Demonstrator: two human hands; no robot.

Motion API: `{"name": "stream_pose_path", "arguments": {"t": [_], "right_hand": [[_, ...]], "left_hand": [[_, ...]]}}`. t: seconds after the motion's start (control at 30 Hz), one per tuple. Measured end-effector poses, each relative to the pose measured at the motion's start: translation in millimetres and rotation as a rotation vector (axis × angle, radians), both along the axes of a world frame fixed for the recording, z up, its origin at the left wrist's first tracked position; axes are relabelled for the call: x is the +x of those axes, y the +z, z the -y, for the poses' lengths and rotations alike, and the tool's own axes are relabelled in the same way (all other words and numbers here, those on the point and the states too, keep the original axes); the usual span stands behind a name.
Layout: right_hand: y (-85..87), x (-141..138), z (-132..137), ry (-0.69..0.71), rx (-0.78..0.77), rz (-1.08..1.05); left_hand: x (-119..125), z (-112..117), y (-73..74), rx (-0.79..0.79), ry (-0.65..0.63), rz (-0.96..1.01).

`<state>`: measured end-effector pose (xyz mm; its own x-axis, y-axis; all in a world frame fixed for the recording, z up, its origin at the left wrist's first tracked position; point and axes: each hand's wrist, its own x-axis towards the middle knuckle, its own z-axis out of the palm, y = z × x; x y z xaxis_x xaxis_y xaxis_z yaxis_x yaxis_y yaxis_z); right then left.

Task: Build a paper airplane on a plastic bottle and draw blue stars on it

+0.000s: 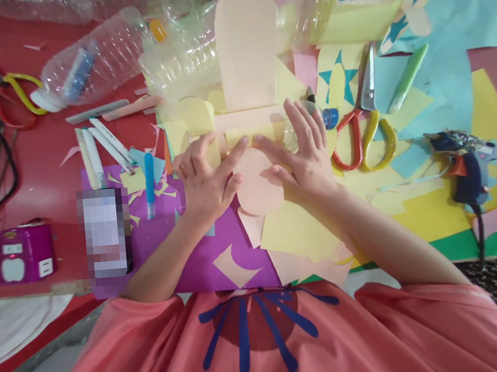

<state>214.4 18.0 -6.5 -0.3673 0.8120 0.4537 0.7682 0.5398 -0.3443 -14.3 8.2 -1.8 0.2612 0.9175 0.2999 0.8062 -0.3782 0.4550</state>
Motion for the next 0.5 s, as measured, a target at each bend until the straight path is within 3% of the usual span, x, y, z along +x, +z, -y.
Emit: {"name": "stream_pose_path", "arguments": {"t": [0.2, 0.4, 0.5], "right_hand": [[-1.1, 7.1, -2.0, 0.016, -0.067, -0.022], [0.8, 12.1, -2.4, 0.01, -0.069, -0.076], [0.8, 11.9, -2.7, 0.028, 0.02, -0.128]], "left_hand": [[1.2, 0.1, 6.3, -0.025, -0.001, 0.011], [-8.4, -3.1, -6.2, -0.023, -0.035, 0.027], [-10.3, -2.8, -8.3, -0.025, -0.036, 0.034]]}}
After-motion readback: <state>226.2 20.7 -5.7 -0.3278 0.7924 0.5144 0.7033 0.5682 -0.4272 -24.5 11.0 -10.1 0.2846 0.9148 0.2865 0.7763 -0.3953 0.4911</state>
